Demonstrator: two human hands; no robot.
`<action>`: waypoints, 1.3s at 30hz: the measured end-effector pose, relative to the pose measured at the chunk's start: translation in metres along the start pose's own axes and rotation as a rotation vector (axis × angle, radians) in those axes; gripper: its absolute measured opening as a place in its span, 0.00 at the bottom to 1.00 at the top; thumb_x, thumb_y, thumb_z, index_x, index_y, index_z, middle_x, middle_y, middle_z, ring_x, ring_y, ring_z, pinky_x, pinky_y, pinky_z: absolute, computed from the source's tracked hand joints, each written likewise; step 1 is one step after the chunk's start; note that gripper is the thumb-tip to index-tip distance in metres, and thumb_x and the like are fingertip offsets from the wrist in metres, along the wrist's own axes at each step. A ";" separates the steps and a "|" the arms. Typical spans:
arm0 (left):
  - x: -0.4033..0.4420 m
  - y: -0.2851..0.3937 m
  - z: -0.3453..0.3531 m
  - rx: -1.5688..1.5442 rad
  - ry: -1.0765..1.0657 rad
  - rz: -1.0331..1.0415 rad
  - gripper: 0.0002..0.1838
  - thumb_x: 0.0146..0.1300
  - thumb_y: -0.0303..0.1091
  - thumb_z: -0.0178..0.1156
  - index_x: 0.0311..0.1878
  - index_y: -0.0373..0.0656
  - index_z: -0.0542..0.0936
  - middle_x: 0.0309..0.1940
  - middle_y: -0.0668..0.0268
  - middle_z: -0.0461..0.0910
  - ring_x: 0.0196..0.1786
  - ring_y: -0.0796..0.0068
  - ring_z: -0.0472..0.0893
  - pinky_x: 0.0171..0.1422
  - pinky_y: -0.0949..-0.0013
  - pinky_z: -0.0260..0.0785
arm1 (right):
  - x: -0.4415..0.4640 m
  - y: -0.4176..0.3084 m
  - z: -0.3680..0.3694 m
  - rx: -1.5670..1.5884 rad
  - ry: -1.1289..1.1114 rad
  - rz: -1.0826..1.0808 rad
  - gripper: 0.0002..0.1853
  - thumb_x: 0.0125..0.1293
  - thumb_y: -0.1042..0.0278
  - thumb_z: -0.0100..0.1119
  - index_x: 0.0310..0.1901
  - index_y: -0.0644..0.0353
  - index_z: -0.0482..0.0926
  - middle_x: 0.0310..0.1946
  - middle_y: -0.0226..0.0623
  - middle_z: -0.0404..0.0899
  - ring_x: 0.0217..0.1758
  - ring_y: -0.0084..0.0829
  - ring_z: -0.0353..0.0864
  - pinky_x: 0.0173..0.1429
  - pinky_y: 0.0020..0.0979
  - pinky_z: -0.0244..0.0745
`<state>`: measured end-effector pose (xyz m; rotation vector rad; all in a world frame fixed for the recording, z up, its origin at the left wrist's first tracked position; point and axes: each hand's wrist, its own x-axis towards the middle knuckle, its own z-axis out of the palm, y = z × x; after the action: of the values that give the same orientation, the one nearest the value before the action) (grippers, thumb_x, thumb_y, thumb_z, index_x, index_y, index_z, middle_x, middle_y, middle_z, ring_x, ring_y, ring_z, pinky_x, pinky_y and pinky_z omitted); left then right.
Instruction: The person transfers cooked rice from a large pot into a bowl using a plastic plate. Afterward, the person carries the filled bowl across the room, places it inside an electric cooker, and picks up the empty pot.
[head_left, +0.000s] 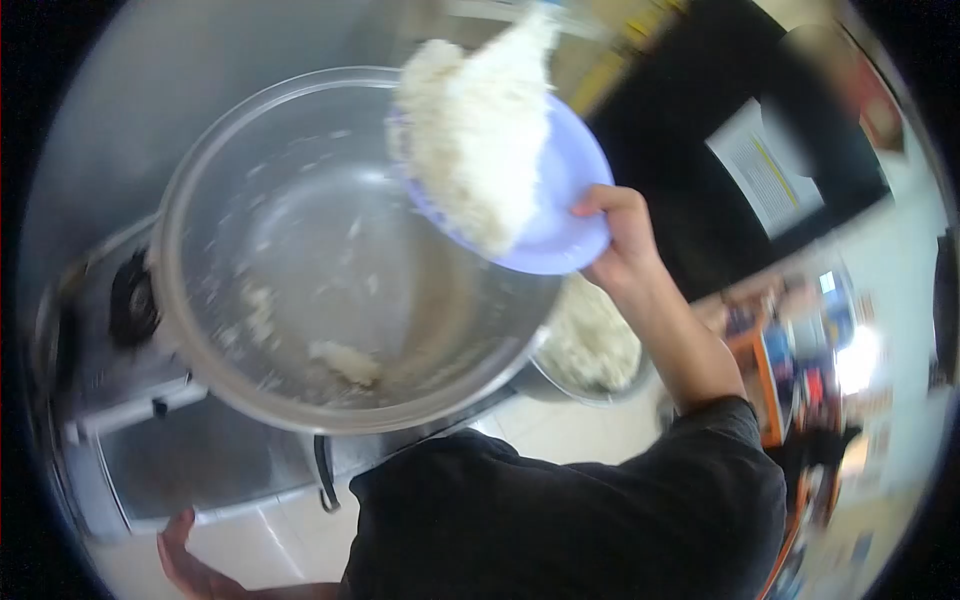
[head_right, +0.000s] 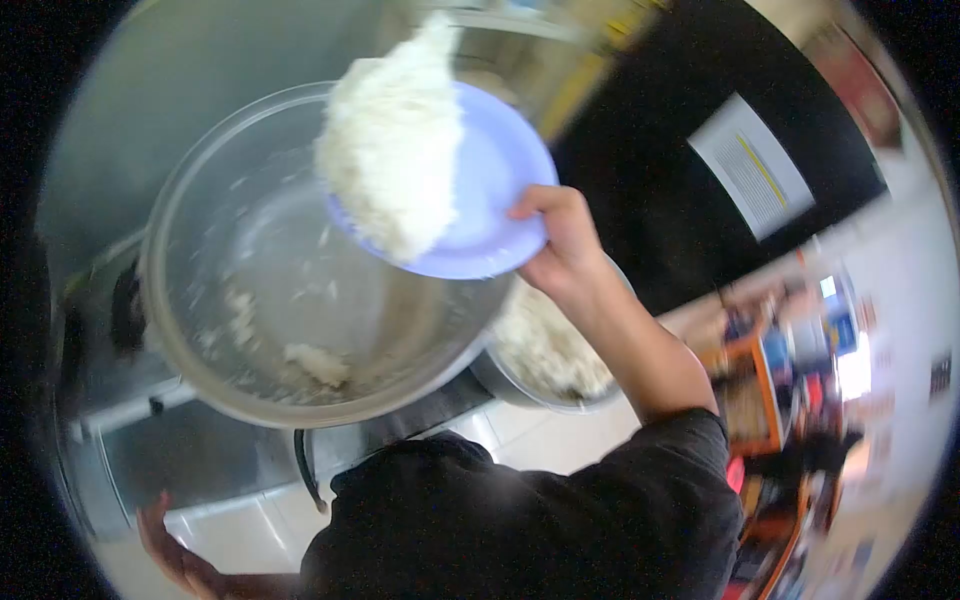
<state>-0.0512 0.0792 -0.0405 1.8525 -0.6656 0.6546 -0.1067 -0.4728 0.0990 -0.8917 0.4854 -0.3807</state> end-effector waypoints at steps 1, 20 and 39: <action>0.010 -0.014 0.000 -0.095 0.014 0.001 0.37 0.64 0.62 0.44 0.60 0.34 0.69 0.46 0.49 0.78 0.49 0.54 0.78 0.59 0.50 0.64 | -0.013 -0.003 -0.011 0.087 0.013 -0.033 0.29 0.43 0.83 0.46 0.54 0.76 0.66 0.46 0.55 0.74 0.49 0.50 0.77 0.63 0.49 0.69; 0.086 0.083 0.132 -0.733 -0.401 0.356 0.25 0.67 0.42 0.44 0.62 0.35 0.64 0.45 0.44 0.78 0.46 0.51 0.79 0.52 0.52 0.70 | -0.129 0.100 -0.158 -2.537 0.367 -0.348 0.43 0.58 0.76 0.52 0.73 0.38 0.46 0.66 0.59 0.57 0.63 0.64 0.65 0.46 0.47 0.81; 0.060 0.348 0.395 -0.236 -0.711 0.602 0.27 0.53 0.41 0.64 0.55 0.37 0.74 0.49 0.52 0.77 0.50 0.52 0.75 0.58 0.56 0.63 | -0.130 -0.086 -0.223 -1.780 0.143 -0.594 0.19 0.45 0.82 0.56 0.41 0.58 0.83 0.36 0.43 0.82 0.45 0.46 0.80 0.52 0.41 0.73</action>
<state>-0.1995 -0.4125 0.0888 1.6382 -1.7286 0.2413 -0.3466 -0.5998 0.0810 -2.7834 0.6402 -0.5107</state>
